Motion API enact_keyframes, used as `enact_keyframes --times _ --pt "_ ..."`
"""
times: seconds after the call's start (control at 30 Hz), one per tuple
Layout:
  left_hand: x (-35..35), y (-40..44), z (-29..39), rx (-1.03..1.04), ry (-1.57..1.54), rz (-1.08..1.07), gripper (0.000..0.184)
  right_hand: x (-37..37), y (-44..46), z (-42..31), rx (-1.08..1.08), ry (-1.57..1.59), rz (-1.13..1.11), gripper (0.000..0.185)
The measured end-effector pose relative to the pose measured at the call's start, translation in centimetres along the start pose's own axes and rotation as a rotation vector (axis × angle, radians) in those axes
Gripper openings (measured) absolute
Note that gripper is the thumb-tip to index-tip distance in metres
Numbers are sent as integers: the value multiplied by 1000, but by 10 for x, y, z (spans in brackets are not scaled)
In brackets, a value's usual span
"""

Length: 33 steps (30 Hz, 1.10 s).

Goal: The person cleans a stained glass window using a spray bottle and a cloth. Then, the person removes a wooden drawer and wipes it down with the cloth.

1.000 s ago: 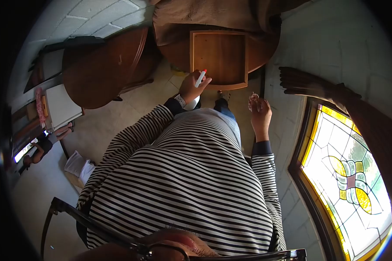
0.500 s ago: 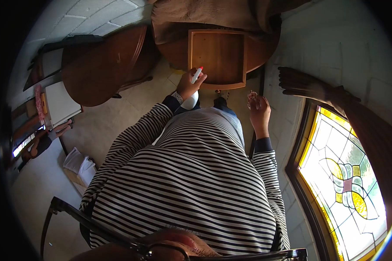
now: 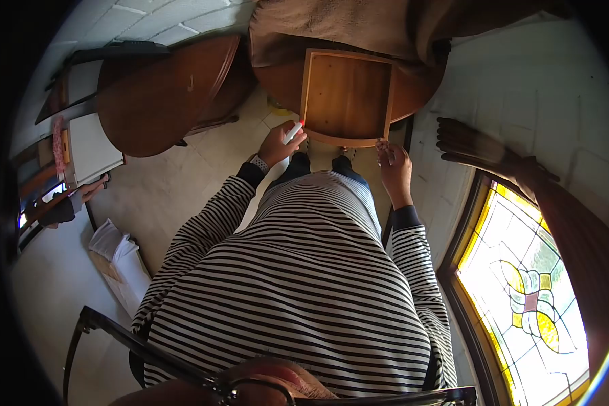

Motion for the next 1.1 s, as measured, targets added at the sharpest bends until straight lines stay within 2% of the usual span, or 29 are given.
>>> enact_keyframes --times 0.13,0.17,0.27,0.33,0.47,0.53,0.63,0.7,0.77,0.83,0.87,0.9,0.97,1.03,1.1 --pt "13 -5 -4 126 187 28 27 4 1 19 -123 -253 9 31" --pt "15 -5 -5 174 221 46 27 4 -1 15 -95 -222 -3 31" --pt "21 -2 -16 58 356 46 28 5 -7 10 -45 -169 -23 32" --pt "20 1 -19 37 317 32 29 4 -10 19 -52 -189 -16 32" --pt "12 6 -19 55 220 -34 30 4 -15 23 31 -95 -16 17" --pt "6 5 -18 101 219 21 30 8 -12 38 26 -101 -7 16" --pt "-1 5 -31 144 249 83 31 9 -5 -4 -115 -308 47 15" --pt "-5 5 -33 164 241 124 32 20 5 -27 -303 -249 127 17" --pt "-9 2 -30 183 196 167 33 35 8 -54 -480 -296 188 24" --pt "-15 1 -31 228 193 248 37 65 18 -24 -583 -449 98 28" --pt "-20 2 -31 253 192 290 39 93 26 17 -661 -599 4 38" --pt "-28 5 -28 235 179 347 40 97 23 -12 -560 -552 -185 53" --pt "-44 6 -25 193 154 462 43 125 22 7 -508 -677 -250 67" --pt "-63 16 -23 153 -23 581 44 139 24 16 -490 -626 -293 69" --pt "-91 24 8 148 -137 678 45 147 29 19 -451 -588 -324 70"
Point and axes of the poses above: each hand's wrist, its own y-axis towards the middle knuckle, its own x-axis out of the palm, z = x × y, the point moved 5 cm from there along y, towards the middle knuckle, and after that the axes turned 1 degree about z, right-handed, at the moved point
